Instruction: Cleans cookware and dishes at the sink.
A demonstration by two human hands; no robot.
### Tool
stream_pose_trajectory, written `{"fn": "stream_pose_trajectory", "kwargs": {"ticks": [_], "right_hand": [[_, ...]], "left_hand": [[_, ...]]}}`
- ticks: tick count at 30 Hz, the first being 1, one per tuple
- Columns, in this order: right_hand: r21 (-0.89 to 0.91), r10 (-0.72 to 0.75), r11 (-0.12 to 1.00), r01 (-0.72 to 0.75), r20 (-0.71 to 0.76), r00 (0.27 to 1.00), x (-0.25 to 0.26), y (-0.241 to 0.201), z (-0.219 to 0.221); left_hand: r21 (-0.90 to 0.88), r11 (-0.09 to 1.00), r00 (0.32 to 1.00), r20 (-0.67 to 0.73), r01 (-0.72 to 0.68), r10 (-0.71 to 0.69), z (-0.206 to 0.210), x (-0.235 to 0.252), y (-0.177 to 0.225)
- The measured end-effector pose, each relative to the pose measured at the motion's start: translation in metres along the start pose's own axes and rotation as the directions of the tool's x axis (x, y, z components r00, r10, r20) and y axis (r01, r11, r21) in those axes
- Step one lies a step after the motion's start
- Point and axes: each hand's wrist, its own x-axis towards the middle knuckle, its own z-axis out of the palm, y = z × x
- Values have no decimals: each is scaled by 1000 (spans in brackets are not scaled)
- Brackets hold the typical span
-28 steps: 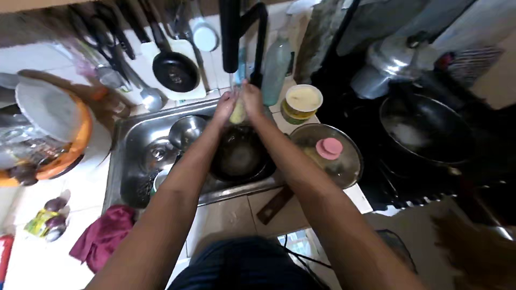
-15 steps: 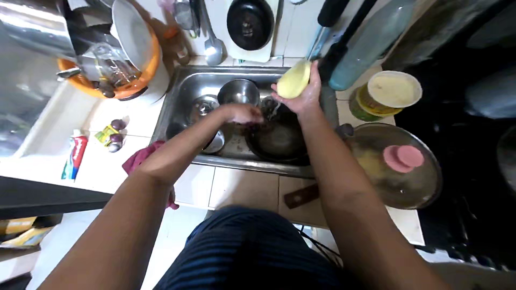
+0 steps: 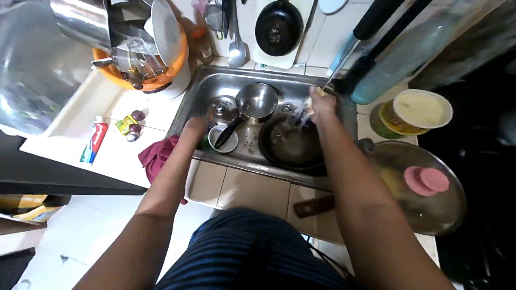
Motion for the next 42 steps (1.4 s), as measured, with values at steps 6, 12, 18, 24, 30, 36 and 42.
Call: {"fn": "stream_pose_trajectory", "kwargs": {"ticks": [6, 12, 18, 24, 30, 36, 42], "right_hand": [[-167, -2, 986, -3, -28, 1000, 1, -3, 3], [-339, -5, 941, -6, -32, 999, -2, -18, 2], [-230, -76, 968, 105, 133, 988, 0, -12, -1], [-308, -2, 949, 70, 214, 977, 0, -6, -3], [-328, 70, 945, -9, 176, 982, 1, -9, -1], [-152, 36, 988, 0, 233, 972, 5, -23, -11], [514, 109, 818, -258, 302, 947, -1, -19, -15]], "left_hand": [[82, 991, 986, 137, -108, 96, 30, 53, -36], [57, 996, 994, 80, 67, -71, 60, 71, -26], [-43, 999, 998, 50, -23, 25, 60, 77, -31], [-178, 977, 988, -79, 120, -135, 30, 50, -22], [-134, 983, 971, -188, 127, -151, -6, 17, -8], [-182, 979, 933, -359, -89, 18, -53, -12, 21], [-527, 655, 839, -385, -542, 384, -72, -5, 108]]}}
